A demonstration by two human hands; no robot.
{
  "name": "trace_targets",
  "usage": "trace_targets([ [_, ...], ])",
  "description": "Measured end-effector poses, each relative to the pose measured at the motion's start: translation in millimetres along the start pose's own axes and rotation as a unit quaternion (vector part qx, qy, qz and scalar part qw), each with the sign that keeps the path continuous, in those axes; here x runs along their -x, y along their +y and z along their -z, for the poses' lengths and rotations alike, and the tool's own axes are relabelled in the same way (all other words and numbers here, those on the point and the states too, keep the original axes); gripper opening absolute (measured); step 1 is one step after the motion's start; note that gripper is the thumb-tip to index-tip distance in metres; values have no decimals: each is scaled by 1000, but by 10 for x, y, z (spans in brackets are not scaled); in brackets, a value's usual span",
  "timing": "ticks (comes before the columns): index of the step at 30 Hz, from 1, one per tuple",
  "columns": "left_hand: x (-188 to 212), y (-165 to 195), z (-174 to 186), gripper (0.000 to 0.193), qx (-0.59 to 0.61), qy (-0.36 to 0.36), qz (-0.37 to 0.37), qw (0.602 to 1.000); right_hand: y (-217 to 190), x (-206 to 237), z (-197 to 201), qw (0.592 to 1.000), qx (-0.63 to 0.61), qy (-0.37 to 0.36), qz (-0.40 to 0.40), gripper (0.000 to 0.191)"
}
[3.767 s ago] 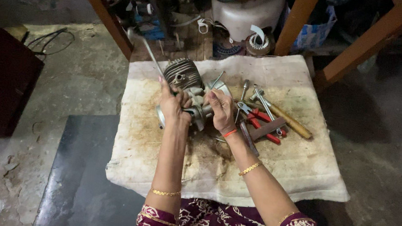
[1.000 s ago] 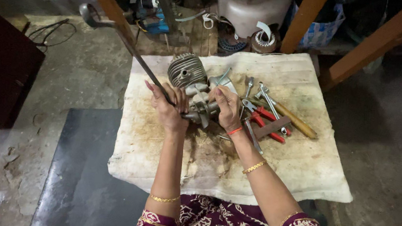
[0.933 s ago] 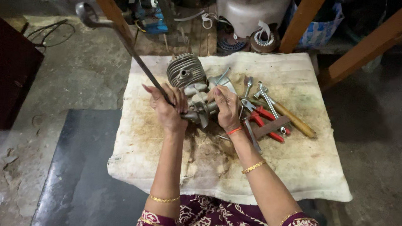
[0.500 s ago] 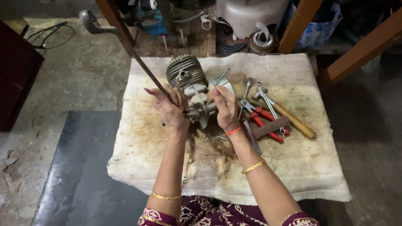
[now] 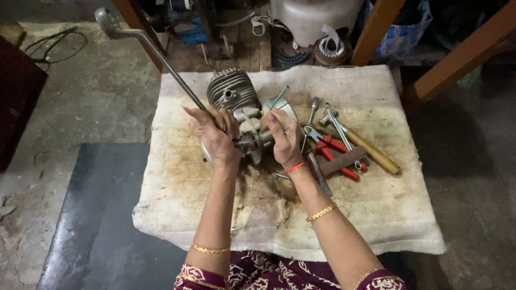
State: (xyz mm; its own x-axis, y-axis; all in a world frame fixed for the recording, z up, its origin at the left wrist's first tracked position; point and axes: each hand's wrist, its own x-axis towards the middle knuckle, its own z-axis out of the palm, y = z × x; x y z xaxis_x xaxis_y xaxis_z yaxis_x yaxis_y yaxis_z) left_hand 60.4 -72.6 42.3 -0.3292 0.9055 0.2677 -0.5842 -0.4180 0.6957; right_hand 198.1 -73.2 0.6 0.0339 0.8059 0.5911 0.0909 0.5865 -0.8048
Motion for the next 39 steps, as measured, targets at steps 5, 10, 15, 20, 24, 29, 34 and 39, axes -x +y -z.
trace_targets([
  [5, -70, -21, 12, 57, -22, 12, 22, 999, 8, 2, 10, 1000, 11, -1, -10, 52],
  [10, -172, -108, 1, 57, -42, 84, 54, 994, 8, 0, 1, 1000, 4, 1, -4, 53],
  [15, -251, -255, 91, 60, -64, 104, 27, 992, 4, 2, -5, 1000, 3, 5, -8, 54],
  [20, -310, -385, 174, 63, -133, 129, 10, 983, 11, 0, 2, 1000, 12, -2, -6, 54],
  [24, -316, -415, 224, 58, -129, 165, 77, 975, 13, -1, -3, 1000, -12, -7, -12, 54],
  [29, -358, -564, 333, 53, -82, 198, 129, 968, 10, 9, -9, 999, -18, 6, -30, 54],
  [34, -450, -746, 545, 37, 39, 198, 234, 951, 73, 20, 9, 1000, -3, 5, -20, 57],
  [39, -405, -744, 554, 35, 61, 184, 198, 961, 157, 39, -4, 998, -55, -11, -18, 58],
])
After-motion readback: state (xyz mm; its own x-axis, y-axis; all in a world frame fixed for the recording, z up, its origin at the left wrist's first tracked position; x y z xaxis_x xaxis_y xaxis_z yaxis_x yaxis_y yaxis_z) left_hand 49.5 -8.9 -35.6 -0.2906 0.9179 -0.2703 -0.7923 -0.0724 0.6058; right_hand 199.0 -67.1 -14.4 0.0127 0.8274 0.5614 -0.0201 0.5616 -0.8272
